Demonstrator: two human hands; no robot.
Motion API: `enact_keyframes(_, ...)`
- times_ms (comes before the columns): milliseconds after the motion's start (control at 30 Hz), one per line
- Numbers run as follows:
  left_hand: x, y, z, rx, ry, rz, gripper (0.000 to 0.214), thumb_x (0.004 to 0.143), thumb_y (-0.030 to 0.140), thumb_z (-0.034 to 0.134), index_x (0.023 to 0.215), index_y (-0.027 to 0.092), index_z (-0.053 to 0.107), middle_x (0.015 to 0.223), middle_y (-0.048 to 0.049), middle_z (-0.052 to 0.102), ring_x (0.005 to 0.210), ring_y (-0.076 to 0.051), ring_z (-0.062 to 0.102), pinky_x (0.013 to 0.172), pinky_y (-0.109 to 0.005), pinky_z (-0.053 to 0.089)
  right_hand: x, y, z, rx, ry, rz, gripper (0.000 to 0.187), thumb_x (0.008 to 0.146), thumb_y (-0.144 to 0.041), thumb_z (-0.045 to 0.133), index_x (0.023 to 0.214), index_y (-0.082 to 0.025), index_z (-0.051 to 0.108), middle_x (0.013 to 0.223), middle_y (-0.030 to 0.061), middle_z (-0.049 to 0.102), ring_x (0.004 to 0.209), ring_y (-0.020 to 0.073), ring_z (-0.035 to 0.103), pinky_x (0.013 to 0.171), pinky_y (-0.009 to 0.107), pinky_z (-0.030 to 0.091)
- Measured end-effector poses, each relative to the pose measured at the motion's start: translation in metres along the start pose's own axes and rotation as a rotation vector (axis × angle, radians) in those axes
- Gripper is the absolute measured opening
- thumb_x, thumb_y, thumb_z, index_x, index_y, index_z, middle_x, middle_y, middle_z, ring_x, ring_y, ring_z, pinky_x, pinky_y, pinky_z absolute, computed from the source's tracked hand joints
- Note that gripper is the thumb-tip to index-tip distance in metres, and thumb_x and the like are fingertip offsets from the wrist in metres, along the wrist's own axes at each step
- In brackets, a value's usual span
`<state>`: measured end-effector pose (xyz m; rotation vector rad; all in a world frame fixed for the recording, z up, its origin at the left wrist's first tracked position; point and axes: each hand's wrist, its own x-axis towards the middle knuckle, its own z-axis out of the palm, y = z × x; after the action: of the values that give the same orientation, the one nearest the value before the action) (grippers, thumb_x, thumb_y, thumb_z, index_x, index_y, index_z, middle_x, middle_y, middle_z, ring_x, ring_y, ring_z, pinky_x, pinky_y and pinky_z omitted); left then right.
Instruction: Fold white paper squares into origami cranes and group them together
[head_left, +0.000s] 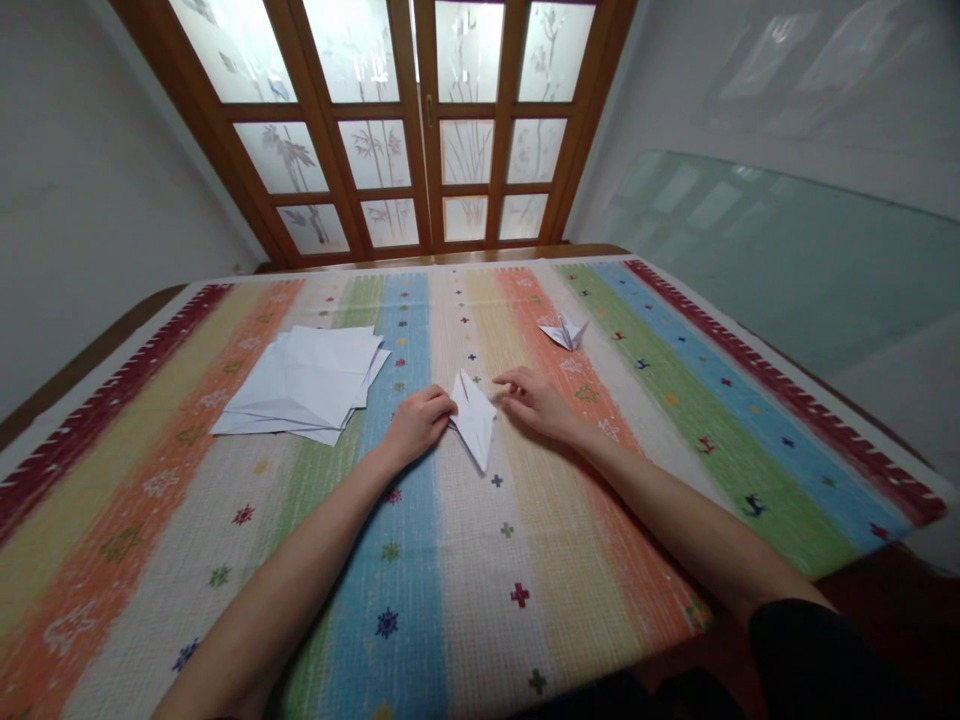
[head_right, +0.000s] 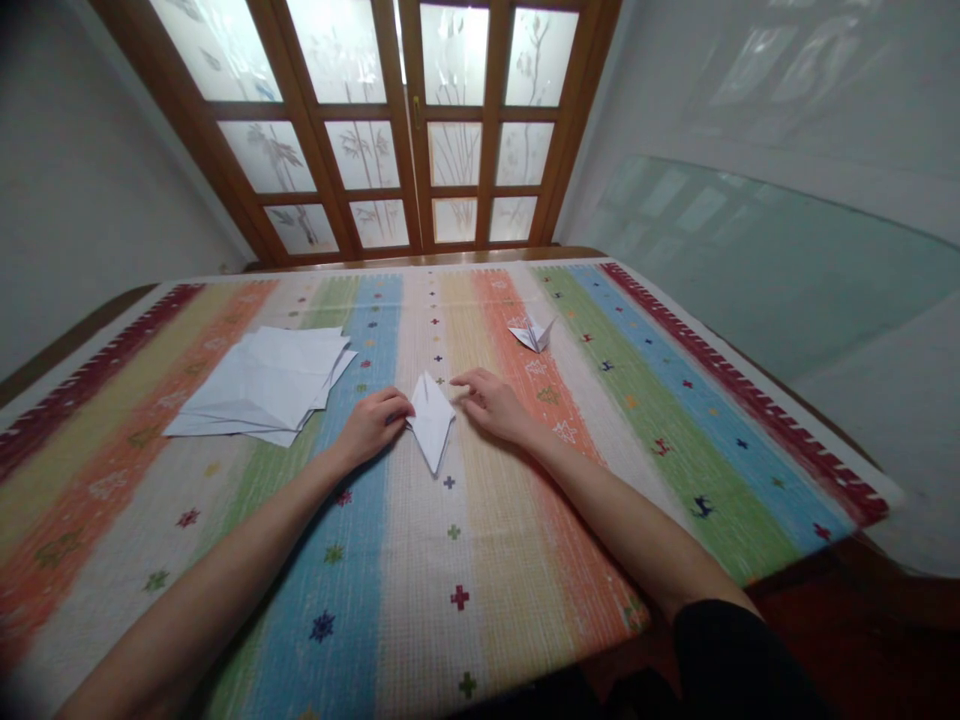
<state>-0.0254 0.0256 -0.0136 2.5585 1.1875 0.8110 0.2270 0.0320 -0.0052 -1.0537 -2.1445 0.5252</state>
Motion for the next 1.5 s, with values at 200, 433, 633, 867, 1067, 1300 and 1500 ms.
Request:
enact_keyframes(200,0.003,-0.002,0.002,-0.082,-0.024,-0.030,0.019,0.077,0.005,0.053,0.081,0.018,0.067,0.085,-0.0033,0.068,0.082,-0.017,0.063,0.078,-0.031,0.049,-0.004,-0.005,0.007,-0.057,-0.162,-0.175,0.030,0.084,-0.017,0.055,0.112,-0.018,0.066,0.117,0.0128,0.061,0.110,0.0220,0.057,0.095,0.041,0.047)
enact_keyframes(433,0.009,0.002,0.000,-0.256,-0.034,-0.229,0.018,0.071,0.004,0.055,0.078,0.016,0.065,0.074,-0.0002,0.066,0.069,-0.013,0.060,0.069,-0.027,0.047,-0.006,-0.010,-0.001,0.059,-0.175,-0.166,0.041,0.077,-0.016,0.061,0.118,-0.018,0.061,0.117,0.0122,0.061,0.111,0.0222,0.057,0.098,0.041,0.045)
enact_keyframes(633,0.010,0.006,-0.003,-0.257,-0.059,-0.241,0.015,0.070,0.007,0.054,0.078,0.016,0.063,0.074,-0.0005,0.062,0.071,-0.014,0.057,0.070,-0.028,0.046,-0.010,-0.020,0.011,-0.035,-0.230,-0.162,0.020,0.085,-0.034,0.065,0.098,-0.019,0.067,0.103,0.0100,0.067,0.099,0.0218,0.060,0.088,0.037,0.047)
enact_keyframes(867,0.007,0.004,0.000,-0.305,-0.026,-0.245,0.037,0.067,0.001,0.045,0.097,0.016,0.061,0.089,-0.0033,0.066,0.082,-0.016,0.060,0.078,-0.031,0.049,-0.006,-0.026,0.024,-0.125,-0.045,0.088,0.024,0.088,-0.022,0.052,0.065,-0.017,0.057,0.065,0.0016,0.058,0.061,0.0128,0.050,0.060,0.025,0.035)
enact_keyframes(1067,0.000,0.014,-0.005,-0.117,0.162,-0.228,0.025,0.081,0.015,0.051,0.105,0.015,0.056,0.102,-0.0090,0.064,0.091,-0.020,0.058,0.083,-0.036,0.048,-0.006,-0.029,0.027,-0.215,0.121,0.323,0.025,0.083,-0.026,0.055,0.060,-0.017,0.059,0.059,0.0012,0.060,0.054,0.0124,0.049,0.056,0.025,0.030)
enact_keyframes(1300,-0.008,0.035,-0.010,0.278,-0.154,0.031,0.035,0.082,0.050,0.063,0.095,0.017,0.063,0.105,-0.0106,0.065,0.098,-0.028,0.056,0.084,-0.042,0.044,-0.012,-0.034,0.025,-0.395,0.177,0.288,0.027,0.085,-0.029,0.056,0.064,-0.016,0.066,0.061,0.0053,0.063,0.057,0.0157,0.052,0.059,0.028,0.033)
enact_keyframes(1500,-0.007,0.029,-0.008,0.307,-0.233,0.072,0.028,0.093,0.039,0.050,0.106,0.018,0.064,0.114,-0.0095,0.066,0.108,-0.028,0.055,0.086,-0.042,0.042,-0.007,-0.027,0.010,-0.183,0.008,-0.079,0.019,0.088,-0.027,0.057,0.095,-0.020,0.073,0.095,0.0095,0.067,0.092,0.0211,0.060,0.083,0.036,0.046)
